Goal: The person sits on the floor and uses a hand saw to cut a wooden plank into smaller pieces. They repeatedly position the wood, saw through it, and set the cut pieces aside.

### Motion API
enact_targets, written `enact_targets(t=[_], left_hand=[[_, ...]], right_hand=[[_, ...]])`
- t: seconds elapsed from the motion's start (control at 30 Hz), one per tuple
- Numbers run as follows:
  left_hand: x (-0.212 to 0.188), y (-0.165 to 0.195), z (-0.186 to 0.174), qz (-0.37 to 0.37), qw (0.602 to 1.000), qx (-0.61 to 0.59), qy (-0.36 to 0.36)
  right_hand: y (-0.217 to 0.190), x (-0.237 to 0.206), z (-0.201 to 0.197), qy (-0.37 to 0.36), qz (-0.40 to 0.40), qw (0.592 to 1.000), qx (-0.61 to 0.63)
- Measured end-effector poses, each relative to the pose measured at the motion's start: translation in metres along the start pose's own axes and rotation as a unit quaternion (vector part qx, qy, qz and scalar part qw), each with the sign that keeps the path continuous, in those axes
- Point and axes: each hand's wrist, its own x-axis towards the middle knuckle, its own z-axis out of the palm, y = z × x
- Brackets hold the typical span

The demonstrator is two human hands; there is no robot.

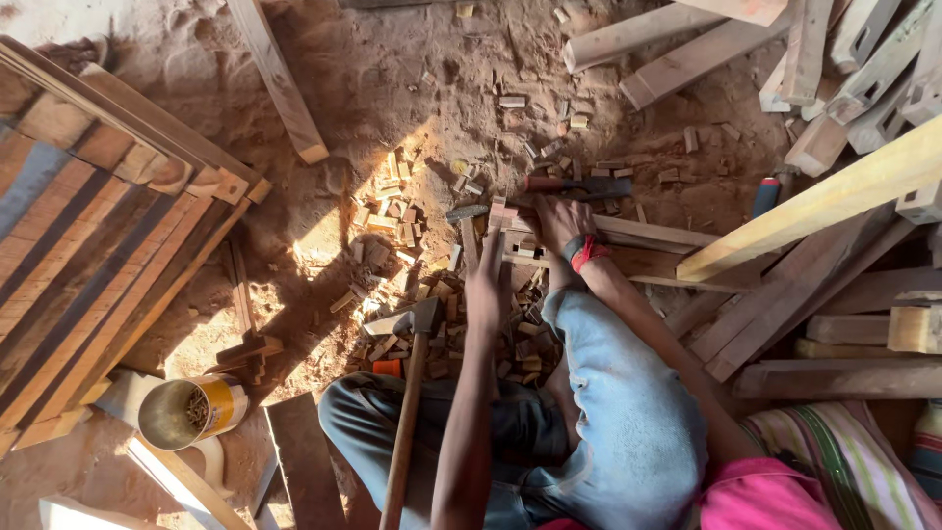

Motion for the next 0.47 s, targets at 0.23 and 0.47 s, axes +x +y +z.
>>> enact_targets(t=[0.23, 0.47], left_hand=[[-0.27, 0.005, -0.083, 0.039, 0.995, -0.014, 0.086], [-0.044, 0.013, -0.023, -0.117, 0.988, -0.097, -0.029]], right_hand=[[0.006, 0.003, 0.01, -0.122, 0.03, 0.992, -0.01], [0.001, 0.015, -0.01, -0.072, -0.005, 0.997, -0.019]])
